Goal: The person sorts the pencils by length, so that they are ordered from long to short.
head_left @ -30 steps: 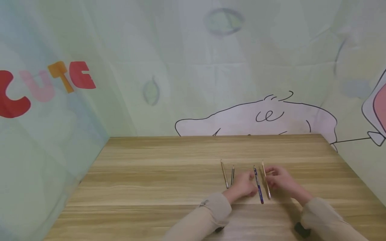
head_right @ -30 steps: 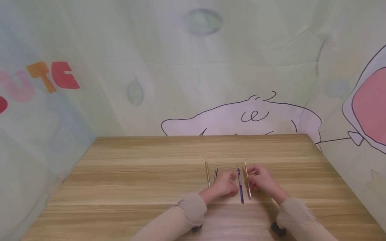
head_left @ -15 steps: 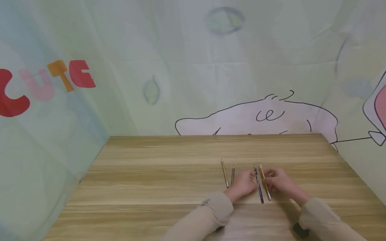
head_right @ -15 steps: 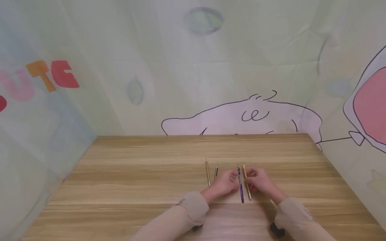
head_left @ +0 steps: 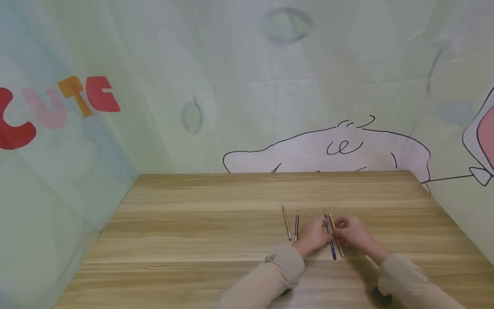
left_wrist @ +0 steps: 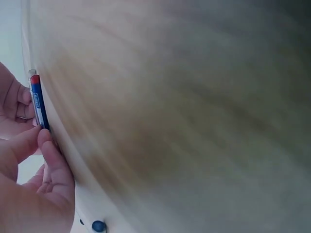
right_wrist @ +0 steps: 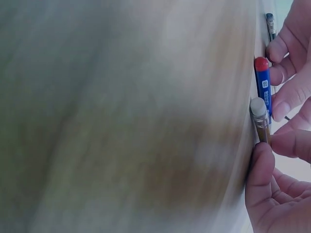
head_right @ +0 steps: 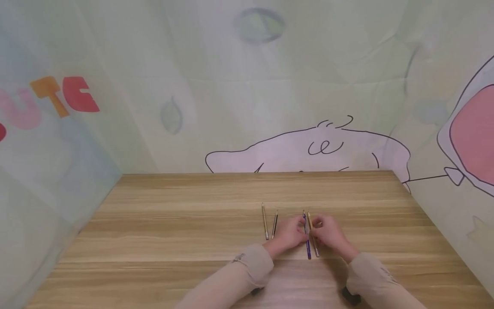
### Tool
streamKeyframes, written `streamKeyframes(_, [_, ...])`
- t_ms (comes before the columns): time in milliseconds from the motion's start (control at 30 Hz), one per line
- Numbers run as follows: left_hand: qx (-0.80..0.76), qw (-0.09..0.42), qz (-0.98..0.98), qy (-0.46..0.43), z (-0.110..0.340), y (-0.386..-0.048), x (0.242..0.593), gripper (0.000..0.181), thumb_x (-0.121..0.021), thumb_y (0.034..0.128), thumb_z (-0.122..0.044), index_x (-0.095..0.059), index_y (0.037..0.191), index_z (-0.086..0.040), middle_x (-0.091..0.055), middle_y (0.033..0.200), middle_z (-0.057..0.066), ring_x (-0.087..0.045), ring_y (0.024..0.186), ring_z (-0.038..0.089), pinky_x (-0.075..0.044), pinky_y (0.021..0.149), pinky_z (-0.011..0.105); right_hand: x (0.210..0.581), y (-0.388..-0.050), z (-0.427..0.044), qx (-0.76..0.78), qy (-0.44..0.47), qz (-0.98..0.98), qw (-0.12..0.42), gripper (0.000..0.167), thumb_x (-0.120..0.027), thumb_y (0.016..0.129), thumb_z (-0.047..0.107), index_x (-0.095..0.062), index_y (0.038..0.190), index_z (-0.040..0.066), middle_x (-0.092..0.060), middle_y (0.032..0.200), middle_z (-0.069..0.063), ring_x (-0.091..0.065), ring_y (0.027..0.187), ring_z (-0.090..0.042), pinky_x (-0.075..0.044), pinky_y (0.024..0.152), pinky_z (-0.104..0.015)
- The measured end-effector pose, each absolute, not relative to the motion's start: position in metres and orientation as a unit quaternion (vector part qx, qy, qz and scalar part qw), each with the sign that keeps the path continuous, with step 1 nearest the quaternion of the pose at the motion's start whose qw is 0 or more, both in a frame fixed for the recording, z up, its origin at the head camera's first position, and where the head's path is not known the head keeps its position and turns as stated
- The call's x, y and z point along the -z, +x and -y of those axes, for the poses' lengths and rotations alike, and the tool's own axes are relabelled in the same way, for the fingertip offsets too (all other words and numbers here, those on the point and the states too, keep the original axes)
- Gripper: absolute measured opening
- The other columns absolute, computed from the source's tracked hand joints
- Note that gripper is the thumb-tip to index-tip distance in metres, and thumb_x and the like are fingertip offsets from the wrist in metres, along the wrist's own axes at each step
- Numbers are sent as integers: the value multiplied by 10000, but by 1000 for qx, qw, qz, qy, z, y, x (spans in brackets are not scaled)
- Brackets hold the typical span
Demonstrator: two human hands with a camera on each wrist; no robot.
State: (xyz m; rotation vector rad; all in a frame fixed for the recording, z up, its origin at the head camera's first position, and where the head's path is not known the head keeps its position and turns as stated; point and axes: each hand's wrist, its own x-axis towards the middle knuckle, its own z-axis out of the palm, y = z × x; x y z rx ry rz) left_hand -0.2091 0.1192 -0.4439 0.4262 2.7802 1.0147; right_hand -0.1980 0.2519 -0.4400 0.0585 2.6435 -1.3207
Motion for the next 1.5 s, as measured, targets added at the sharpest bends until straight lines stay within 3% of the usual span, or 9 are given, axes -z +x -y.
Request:
streamKeyframes(367, [-313,72,-937,137,-121,-209,444,386,-725,668,-219,-623,1038,-184,-656,1001,-67,-578,814,76,-429,655,171,441,-197,-251,417,24,-905,81,278,-580,741,-24,-519,983,-146,-545,567,-62,-505,474,-107,-464,425,-255])
streamKeyframes(1000, [-314,85,-937,127,-122,-207,442,391,-724,684,-233,-614,1057,-200,-643,1046,-75,-586,874,87,-440,709,190,443,-195,-255,410,24,-908,82,302,-603,734,-21,-533,1001,-141,-566,584,-49,-520,459,-109,-473,427,-265])
streamKeyframes(1200, [-322,80,-935,129,-121,-208,443,389,-724,681,-229,-617,1052,-191,-648,1030,-67,-583,847,89,-436,689,184,440,-194,-256,427,21,-900,90,311,-608,741,-5,-523,1007,-144,-559,573,-51,-508,455,-111,-459,425,-257])
streamKeyframes(1400, [-389,110,-906,122,-113,-210,441,392,-697,695,-146,-596,1074,-142,-640,1043,-2,-581,818,104,-457,674,196,432,-193,-258,439,31,-891,109,346,-580,771,17,-487,1067,-137,-573,621,-72,-523,500,-135,-474,455,-279])
streamKeyframes(1500, [-401,113,-901,123,-104,-214,435,401,-684,711,-122,-584,1099,-128,-657,959,8,-588,750,89,-456,621,183,427,-195,-260,438,29,-891,112,387,-568,785,30,-453,1116,-135,-579,662,-89,-520,514,-145,-469,462,-285])
